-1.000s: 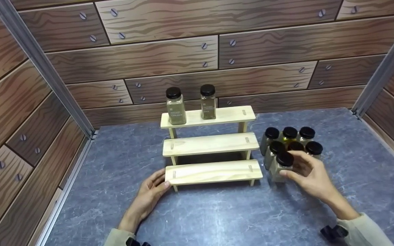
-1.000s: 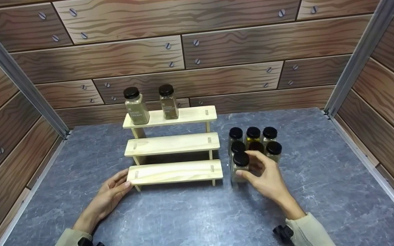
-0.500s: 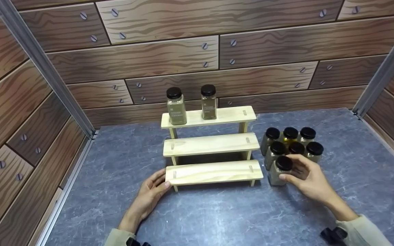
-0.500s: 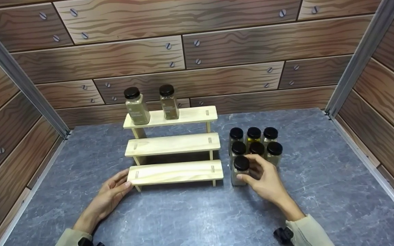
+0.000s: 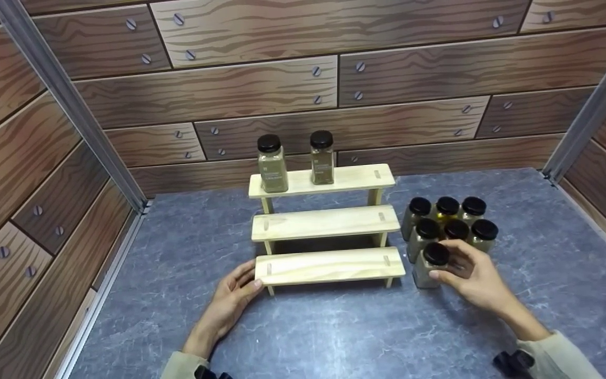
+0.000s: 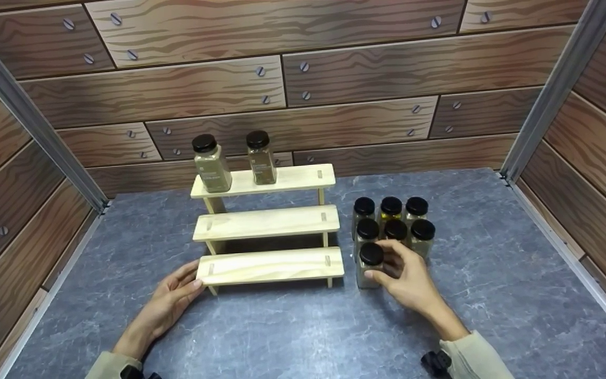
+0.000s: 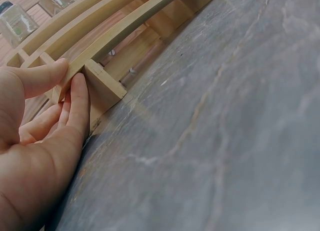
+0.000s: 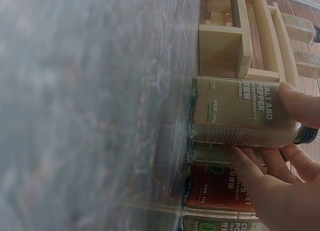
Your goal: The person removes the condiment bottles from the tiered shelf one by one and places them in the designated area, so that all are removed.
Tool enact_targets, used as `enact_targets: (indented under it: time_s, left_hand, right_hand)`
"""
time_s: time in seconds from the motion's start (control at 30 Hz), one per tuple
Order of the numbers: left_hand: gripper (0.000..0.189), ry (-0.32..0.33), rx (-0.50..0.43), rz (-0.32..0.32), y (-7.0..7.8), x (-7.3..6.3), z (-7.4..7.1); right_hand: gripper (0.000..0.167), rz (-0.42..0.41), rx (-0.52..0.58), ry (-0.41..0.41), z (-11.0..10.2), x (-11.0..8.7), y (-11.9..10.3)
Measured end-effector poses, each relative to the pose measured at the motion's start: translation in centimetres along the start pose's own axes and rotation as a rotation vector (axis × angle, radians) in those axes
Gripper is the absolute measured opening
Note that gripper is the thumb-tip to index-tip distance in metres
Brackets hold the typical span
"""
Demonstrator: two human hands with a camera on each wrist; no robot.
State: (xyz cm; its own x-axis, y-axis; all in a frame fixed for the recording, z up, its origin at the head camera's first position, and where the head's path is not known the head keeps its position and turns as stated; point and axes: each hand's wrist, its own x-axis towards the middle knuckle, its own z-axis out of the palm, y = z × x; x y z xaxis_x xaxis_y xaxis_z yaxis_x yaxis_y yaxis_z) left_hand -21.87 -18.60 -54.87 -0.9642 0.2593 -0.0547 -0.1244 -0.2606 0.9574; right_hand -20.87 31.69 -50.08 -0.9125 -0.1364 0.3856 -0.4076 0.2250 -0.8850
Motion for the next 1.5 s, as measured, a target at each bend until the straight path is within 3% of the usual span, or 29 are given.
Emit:
enact_targets:
  time_s: [0.3,0.67,0.93,1.2,1.5]
  left_hand:
    - [0.073,-0.005,0.000,0.005,-0.1,0.1,-0.1]
    - [0.072,-0.012,0.007,0.010,-0.1,0.1,-0.1]
    - [0.072,0.000,0.005,0.011,-0.2,0.0,-0.1]
    - [0.073,-0.004,0.015,0.009,-0.3,0.1,-0.2]
    - [0.074,-0.017,0.010,0.021,-0.2,0.1,-0.1]
  right_hand:
    - [0.057,0.016,-0.059,-0.024,-0.3,0.1,-0.4]
    - [0.055,-0.113,-0.099,0.003,-0.9,1.4,-3.3]
    - [0.051,-0.148,-0.115,-0.014,-0.4,4.0,-6.4]
    - [0.047,-0.129,-0.151,-0.078,1.1,7.0,-8.6]
    - [0.047,-0.105,-0.073,-0.114,3.1,10.2,-9.7]
